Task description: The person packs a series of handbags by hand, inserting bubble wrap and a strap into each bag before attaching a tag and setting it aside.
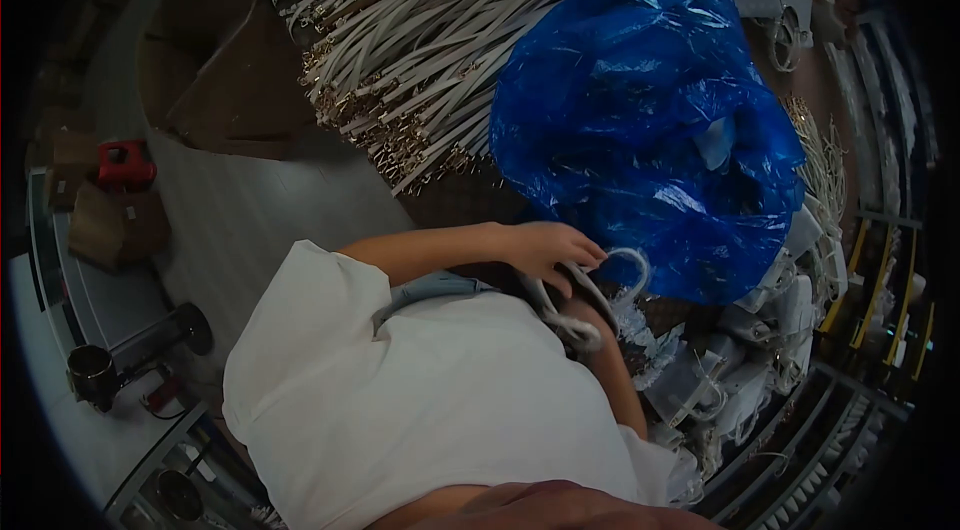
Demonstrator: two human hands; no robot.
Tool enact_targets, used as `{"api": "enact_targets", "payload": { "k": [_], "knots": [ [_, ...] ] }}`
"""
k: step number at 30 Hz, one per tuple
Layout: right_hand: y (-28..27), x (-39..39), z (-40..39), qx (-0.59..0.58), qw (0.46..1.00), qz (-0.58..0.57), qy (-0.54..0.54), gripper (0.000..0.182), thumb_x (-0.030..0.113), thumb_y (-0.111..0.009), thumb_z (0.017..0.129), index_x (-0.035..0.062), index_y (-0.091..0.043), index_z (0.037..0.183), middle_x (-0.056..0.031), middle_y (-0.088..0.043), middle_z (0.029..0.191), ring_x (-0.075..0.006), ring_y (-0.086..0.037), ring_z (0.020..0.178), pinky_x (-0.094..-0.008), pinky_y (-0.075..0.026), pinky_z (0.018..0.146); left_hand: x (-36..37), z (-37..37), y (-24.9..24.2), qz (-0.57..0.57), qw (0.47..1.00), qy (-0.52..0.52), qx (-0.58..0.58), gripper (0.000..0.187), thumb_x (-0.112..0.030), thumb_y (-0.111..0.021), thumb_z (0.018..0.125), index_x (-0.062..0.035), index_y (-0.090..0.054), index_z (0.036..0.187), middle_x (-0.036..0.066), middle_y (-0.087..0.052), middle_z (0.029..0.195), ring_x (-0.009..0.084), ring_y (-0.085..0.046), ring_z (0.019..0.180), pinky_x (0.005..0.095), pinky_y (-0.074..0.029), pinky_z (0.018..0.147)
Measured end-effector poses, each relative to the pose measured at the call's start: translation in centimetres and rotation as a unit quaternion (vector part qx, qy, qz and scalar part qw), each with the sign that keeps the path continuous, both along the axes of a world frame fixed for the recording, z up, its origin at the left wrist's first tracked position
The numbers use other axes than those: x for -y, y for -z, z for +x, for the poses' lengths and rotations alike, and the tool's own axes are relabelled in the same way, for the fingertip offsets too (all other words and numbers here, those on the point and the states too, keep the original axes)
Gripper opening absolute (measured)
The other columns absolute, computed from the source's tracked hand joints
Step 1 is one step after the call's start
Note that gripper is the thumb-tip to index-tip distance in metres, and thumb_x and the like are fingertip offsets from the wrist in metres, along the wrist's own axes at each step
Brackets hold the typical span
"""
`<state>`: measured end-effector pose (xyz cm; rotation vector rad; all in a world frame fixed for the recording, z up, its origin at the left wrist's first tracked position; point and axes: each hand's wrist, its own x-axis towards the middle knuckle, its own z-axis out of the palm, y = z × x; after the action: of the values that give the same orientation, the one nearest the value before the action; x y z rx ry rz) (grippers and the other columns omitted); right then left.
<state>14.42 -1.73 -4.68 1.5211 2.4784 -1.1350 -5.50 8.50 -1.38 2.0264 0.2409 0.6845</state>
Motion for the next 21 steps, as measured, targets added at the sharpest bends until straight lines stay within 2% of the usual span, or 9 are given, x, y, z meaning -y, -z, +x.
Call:
{"api": "enact_targets", "payload": {
  "k": [2, 3, 6, 8, 10, 11, 16, 18, 21],
  "knots": [
    [-1.5, -0.1, -0.2, 0.034, 0.992, -0.116, 0.047, 0.033, 0.024, -0.049, 0.087, 0.0043, -0.057, 0.112, -0.0184, -0.053, 0.117, -0.0356, -0.049, 0.110, -0.0386, -0.037, 0.095, -5.8, -3.2, -0.9, 0.047, 0.982, -0.182, 0.034, 0.021, -0.017, -0.068, 0.076, -0.0039, -0.063, 0.092, 0.009, -0.062, 0.099, 0.0242, -0.059, 0.093, 0.0344, -0.048, 0.080],
    [-3.2, -0.5, -0.8, 0.010, 0.959, -0.222, 0.176, 0.031, 0.021, -0.046, 0.090, 0.0043, -0.057, 0.114, -0.0152, -0.056, 0.116, -0.0299, -0.052, 0.108, -0.0350, -0.038, 0.093, -10.0, -5.4, -0.6, 0.039, 0.956, -0.289, 0.039, 0.017, -0.014, -0.065, 0.077, -0.0032, -0.062, 0.090, 0.009, -0.062, 0.091, 0.0237, -0.060, 0.085, 0.0325, -0.049, 0.075],
    [-8.4, 0.0, 0.3, -0.135, 0.912, -0.287, 0.260, 0.031, 0.020, -0.045, 0.092, 0.0025, -0.056, 0.116, -0.0125, -0.059, 0.114, -0.0223, -0.055, 0.105, -0.0312, -0.040, 0.089, -22.5, -13.2, 0.2, 0.308, 0.715, -0.619, -0.101, 0.024, -0.003, -0.057, 0.070, -0.0001, -0.058, 0.094, 0.016, -0.059, 0.092, 0.0346, -0.054, 0.093, 0.0412, -0.043, 0.081],
    [-11.8, -0.7, 1.5, -0.151, 0.900, -0.309, 0.268, 0.033, 0.020, -0.046, 0.092, 0.0016, -0.054, 0.118, -0.0112, -0.059, 0.114, -0.0196, -0.055, 0.104, -0.0298, -0.041, 0.088, -28.9, -18.9, 3.9, 0.354, 0.585, -0.679, -0.268, 0.026, -0.003, -0.055, 0.073, -0.0010, -0.058, 0.099, 0.016, -0.059, 0.098, 0.0340, -0.048, 0.104, 0.0431, -0.037, 0.089],
    [-13.9, -1.7, 2.2, -0.164, 0.887, -0.331, 0.278, 0.034, 0.020, -0.046, 0.092, 0.0007, -0.053, 0.119, -0.0099, -0.059, 0.115, -0.0169, -0.055, 0.104, -0.0284, -0.042, 0.086, -30.4, -22.3, 6.0, 0.278, 0.575, -0.645, -0.421, 0.022, -0.006, -0.055, 0.077, -0.0032, -0.061, 0.098, 0.014, -0.061, 0.098, 0.0311, -0.049, 0.105, 0.0450, -0.032, 0.095],
    [-14.6, -2.1, 2.5, -0.196, 0.903, -0.273, 0.266, 0.033, 0.017, -0.048, 0.091, -0.0002, -0.053, 0.118, -0.0106, -0.060, 0.112, -0.0163, -0.057, 0.100, -0.0281, -0.043, 0.085, -30.0, -22.7, 5.3, 0.157, 0.627, -0.562, -0.516, 0.020, -0.008, -0.054, 0.079, -0.0044, -0.063, 0.096, 0.013, -0.062, 0.097, 0.0288, -0.051, 0.104, 0.0460, -0.030, 0.098],
    [-16.9, -5.4, 2.0, -0.189, 0.942, -0.153, 0.231, 0.030, 0.008, -0.054, 0.086, -0.0004, -0.056, 0.115, -0.0135, -0.063, 0.104, -0.0196, -0.060, 0.094, -0.0285, -0.045, 0.082, -24.0, -18.3, 1.2, 0.224, 0.689, -0.519, -0.454, 0.018, -0.024, -0.056, 0.083, -0.0086, -0.066, 0.082, 0.009, -0.063, 0.090, 0.0241, -0.058, 0.088, 0.0472, -0.032, 0.093],
    [-16.5, -7.5, 0.3, -0.143, 0.974, -0.043, 0.170, 0.039, 0.005, -0.061, 0.080, 0.0017, -0.053, 0.118, -0.0166, -0.060, 0.108, -0.0250, -0.060, 0.096, -0.0311, -0.047, 0.080, -19.3, -15.5, -0.5, 0.187, 0.783, -0.458, -0.377, 0.019, -0.027, -0.059, 0.081, -0.0087, -0.065, 0.079, 0.010, -0.063, 0.084, 0.0257, -0.058, 0.083, 0.0438, -0.039, 0.083],
    [-15.3, -10.9, -4.0, -0.079, 0.966, 0.222, 0.103, 0.066, 0.002, -0.072, 0.067, 0.0070, -0.045, 0.127, -0.0168, -0.055, 0.117, -0.0307, -0.048, 0.115, -0.0363, -0.037, 0.096, -10.1, -11.8, -4.8, -0.021, 0.929, -0.244, -0.277, 0.016, -0.020, -0.061, 0.082, -0.0055, -0.063, 0.078, 0.011, -0.063, 0.080, 0.0253, -0.059, 0.071, 0.0361, -0.045, 0.068]
  ]
}}
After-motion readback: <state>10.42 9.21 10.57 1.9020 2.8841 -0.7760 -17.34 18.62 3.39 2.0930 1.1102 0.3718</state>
